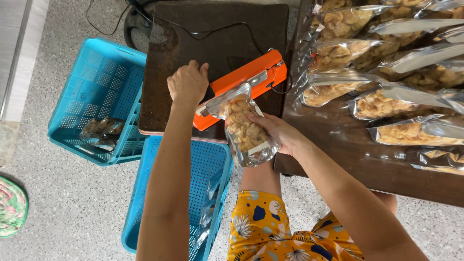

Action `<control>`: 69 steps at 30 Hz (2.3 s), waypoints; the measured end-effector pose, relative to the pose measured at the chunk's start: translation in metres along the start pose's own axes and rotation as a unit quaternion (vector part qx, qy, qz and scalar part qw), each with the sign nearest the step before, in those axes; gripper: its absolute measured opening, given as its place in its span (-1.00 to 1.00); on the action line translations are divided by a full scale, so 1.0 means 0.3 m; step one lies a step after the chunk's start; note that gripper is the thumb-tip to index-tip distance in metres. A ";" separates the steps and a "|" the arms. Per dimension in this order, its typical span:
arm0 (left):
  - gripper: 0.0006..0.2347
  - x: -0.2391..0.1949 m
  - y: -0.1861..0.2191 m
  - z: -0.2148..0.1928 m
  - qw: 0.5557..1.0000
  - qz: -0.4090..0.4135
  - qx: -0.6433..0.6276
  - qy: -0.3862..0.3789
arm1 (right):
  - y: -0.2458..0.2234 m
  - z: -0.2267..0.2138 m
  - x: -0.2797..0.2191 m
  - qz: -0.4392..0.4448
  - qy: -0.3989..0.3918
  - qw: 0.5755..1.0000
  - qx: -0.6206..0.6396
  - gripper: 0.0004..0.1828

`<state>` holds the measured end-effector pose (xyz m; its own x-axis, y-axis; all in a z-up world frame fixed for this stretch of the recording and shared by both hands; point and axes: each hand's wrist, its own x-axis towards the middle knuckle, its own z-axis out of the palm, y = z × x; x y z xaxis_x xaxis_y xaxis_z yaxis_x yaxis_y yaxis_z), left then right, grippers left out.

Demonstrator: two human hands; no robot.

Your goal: The person repeatedly picks up clear plastic bags filled with fried snacks, places them into an orange heat-sealing machine, and presses the handle to seal the top. After sealing, the person places the finished packages into a blue plastic basket on the floor.

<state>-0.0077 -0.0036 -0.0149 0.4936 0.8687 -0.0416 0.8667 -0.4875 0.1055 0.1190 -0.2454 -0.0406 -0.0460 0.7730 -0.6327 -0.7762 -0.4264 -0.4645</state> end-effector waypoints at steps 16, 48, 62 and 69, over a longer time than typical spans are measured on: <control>-0.57 -0.018 0.000 0.047 0.990 -0.072 -0.099 -0.072 | -0.005 0.011 -0.004 -0.010 -0.015 1.000 -0.002 -0.42; -0.53 0.053 -0.043 0.117 0.967 -0.050 -0.152 -0.196 | -0.013 0.015 -0.021 -0.003 0.022 0.999 -0.034 -0.39; -0.53 0.043 -0.030 0.089 0.961 -0.083 -0.161 -0.209 | -0.013 0.012 -0.011 0.006 0.057 0.997 -0.049 -0.39; -0.52 0.050 -0.038 0.107 0.964 -0.067 -0.154 -0.208 | -0.007 0.004 -0.003 -0.002 0.014 1.000 -0.023 -0.39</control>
<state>-0.0077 0.0121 -0.0486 0.4212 0.7801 -0.4627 0.8934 -0.2689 0.3598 0.1198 -0.2448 -0.0382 -0.0241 0.7615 -0.6477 -0.7464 -0.4448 -0.4951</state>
